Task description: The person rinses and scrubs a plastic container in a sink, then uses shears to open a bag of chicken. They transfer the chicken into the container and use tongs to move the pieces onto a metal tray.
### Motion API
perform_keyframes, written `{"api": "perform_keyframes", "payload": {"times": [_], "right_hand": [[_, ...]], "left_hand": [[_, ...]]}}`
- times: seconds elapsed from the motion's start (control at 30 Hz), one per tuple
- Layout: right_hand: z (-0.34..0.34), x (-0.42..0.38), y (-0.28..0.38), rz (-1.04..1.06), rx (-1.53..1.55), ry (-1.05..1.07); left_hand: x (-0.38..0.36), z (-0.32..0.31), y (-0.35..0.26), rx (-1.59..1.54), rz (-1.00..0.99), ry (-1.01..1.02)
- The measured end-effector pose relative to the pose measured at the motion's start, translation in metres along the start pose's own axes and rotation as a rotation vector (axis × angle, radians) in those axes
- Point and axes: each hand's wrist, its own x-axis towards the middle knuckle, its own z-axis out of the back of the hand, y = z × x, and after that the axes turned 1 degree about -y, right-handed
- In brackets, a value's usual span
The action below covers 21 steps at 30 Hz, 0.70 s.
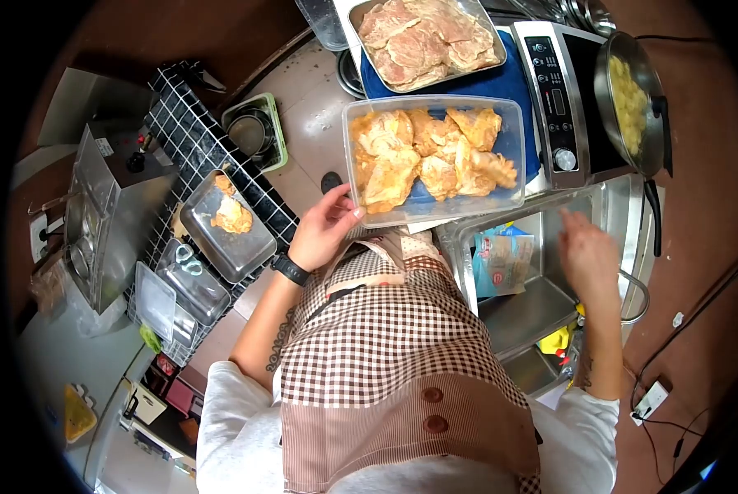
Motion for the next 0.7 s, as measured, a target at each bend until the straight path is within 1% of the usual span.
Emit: {"api": "perform_keyframes", "payload": {"times": [0.07, 0.1, 0.2, 0.23, 0.33, 0.4, 0.5, 0.6, 0.7], "right_hand": [[0.005, -0.006, 0.015, -0.048, -0.032, 0.139], [0.014, -0.007, 0.015, -0.059, 0.015, 0.140], [0.028, -0.002, 0.002, -0.072, -0.021, 0.164], [0.030, 0.006, 0.004, -0.071, 0.000, 0.133], [0.004, 0.026, 0.018, 0.099, 0.108, -0.041], [-0.007, 0.044, 0.043, 0.138, 0.147, 0.023], [-0.039, 0.062, 0.060, 0.258, 0.155, 0.104], [-0.030, 0.059, 0.064, 0.245, 0.166, 0.162], [-0.026, 0.068, 0.052, 0.161, 0.082, 0.087]], "left_hand": [[0.000, 0.000, 0.001, -0.010, -0.007, -0.006], [-0.001, 0.000, 0.001, -0.007, -0.010, -0.011], [-0.003, -0.001, -0.001, 0.000, -0.008, -0.016], [-0.001, -0.002, -0.001, 0.000, -0.005, -0.015], [-0.002, -0.003, 0.004, -0.008, -0.004, -0.023], [-0.002, -0.002, 0.005, -0.003, -0.008, -0.022], [-0.005, -0.003, 0.004, 0.005, -0.009, -0.012], [-0.003, -0.003, 0.005, -0.019, -0.019, -0.027], [-0.002, -0.004, 0.006, -0.042, 0.003, -0.019]]}}
